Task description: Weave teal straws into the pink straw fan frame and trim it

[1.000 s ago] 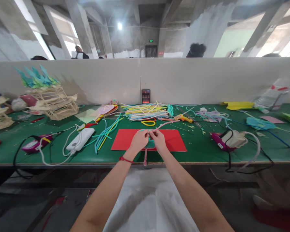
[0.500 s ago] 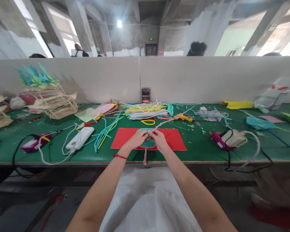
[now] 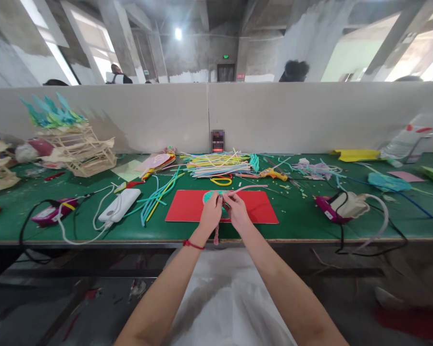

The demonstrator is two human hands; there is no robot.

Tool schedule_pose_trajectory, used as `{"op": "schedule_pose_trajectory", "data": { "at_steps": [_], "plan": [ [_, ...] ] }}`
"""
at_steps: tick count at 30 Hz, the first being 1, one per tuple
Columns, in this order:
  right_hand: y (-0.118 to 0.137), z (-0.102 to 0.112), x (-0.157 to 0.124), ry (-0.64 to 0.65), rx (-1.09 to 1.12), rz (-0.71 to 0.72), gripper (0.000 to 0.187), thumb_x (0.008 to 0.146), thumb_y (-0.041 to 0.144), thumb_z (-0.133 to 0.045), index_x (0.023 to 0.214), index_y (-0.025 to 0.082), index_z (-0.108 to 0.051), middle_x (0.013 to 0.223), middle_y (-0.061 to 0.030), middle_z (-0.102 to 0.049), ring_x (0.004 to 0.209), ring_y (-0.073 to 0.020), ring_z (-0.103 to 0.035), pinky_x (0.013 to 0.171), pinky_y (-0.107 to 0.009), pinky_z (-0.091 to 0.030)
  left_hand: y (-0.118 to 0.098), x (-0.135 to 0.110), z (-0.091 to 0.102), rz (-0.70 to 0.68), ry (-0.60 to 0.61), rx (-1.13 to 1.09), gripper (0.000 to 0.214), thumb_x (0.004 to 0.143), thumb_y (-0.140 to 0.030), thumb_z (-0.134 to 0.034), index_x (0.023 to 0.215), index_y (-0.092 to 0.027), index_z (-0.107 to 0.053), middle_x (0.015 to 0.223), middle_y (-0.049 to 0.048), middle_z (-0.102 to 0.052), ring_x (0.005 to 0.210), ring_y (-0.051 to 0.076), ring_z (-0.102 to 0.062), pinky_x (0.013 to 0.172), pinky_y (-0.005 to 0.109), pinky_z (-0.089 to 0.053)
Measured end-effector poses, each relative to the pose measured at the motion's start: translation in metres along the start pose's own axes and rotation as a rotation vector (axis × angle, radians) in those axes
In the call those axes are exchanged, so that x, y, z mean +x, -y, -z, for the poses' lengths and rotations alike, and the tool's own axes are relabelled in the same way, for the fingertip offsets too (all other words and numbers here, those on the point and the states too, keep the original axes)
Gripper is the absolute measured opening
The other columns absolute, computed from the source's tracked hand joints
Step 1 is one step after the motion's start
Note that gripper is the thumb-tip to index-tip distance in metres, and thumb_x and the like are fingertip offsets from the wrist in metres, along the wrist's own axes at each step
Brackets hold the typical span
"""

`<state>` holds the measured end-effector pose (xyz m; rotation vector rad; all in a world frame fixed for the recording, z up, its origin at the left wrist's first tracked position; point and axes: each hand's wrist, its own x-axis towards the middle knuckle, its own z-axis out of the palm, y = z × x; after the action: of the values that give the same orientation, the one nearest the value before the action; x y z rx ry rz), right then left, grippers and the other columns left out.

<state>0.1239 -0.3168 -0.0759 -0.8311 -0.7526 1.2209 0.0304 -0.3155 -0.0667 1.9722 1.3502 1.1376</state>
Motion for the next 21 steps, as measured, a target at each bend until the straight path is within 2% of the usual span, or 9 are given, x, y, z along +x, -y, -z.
{"op": "schedule_pose_trajectory", "data": {
  "at_steps": [12,21],
  "plan": [
    [0.004,0.008,0.005,0.049,-0.061,-0.026,0.033,0.05,0.042,-0.079,0.059,0.019,-0.056,0.057,0.0042,-0.054,0.055,-0.0097,-0.049,0.057,-0.026,-0.043,0.006,0.005,0.005,-0.026,0.055,0.016,0.019,0.087,-0.023,-0.04,0.068,-0.02,-0.042,0.063,-0.0018,-0.046,0.058,0.013,-0.041,0.057,0.025,-0.032],
    [0.003,0.009,0.006,0.072,-0.111,-0.057,0.038,0.059,0.052,-0.069,0.075,0.019,-0.061,0.072,0.0,-0.063,0.065,-0.0129,-0.058,0.06,-0.027,-0.048,0.014,0.009,0.001,0.065,-0.014,-0.125,0.02,0.088,-0.022,-0.034,0.068,-0.02,-0.04,0.061,-0.003,-0.043,0.058,0.011,-0.043,0.056,0.022,-0.038]
  ]
}}
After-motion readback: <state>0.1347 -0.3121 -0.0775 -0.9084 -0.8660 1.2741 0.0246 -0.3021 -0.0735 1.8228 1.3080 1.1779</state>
